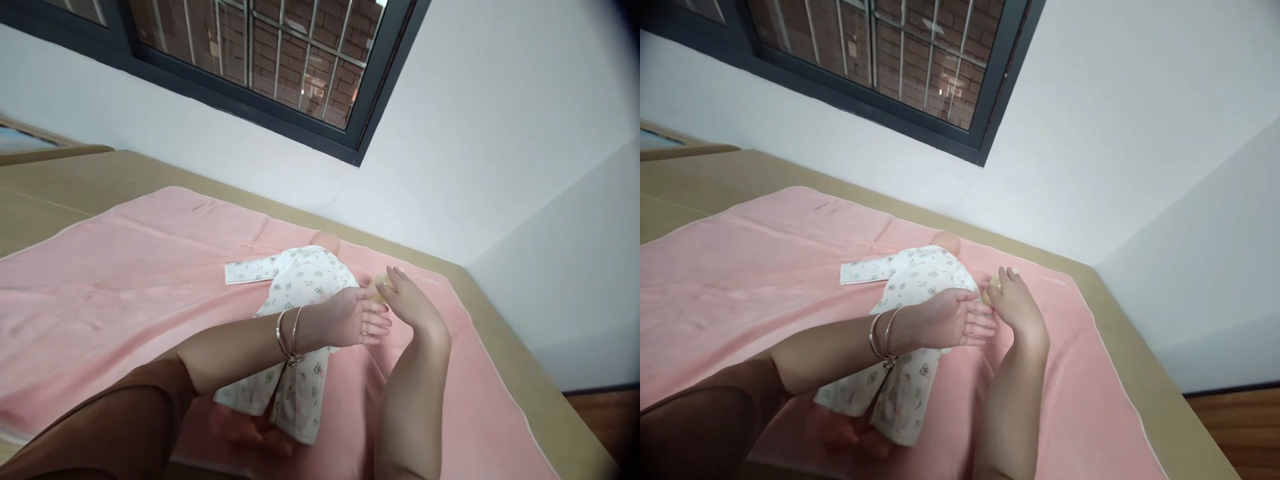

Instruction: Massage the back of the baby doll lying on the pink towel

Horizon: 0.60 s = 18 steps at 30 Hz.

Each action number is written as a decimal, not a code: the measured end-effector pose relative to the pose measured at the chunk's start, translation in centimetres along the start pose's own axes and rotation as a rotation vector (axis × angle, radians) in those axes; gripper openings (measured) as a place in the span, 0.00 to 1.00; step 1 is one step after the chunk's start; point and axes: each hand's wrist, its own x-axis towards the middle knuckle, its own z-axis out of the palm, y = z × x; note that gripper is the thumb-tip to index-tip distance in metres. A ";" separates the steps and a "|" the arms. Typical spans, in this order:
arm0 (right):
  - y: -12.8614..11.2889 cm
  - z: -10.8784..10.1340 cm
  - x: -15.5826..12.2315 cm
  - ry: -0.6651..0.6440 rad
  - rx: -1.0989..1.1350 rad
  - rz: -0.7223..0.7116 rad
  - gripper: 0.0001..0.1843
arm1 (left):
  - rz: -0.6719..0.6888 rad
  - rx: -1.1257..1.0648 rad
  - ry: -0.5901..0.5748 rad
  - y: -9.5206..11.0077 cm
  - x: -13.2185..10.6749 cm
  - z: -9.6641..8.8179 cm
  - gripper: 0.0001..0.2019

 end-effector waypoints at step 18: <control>-11.8 4.8 -9.6 0.464 -0.198 -0.711 0.46 | 0.094 -0.052 -0.195 2.7 -12.8 1.5 0.39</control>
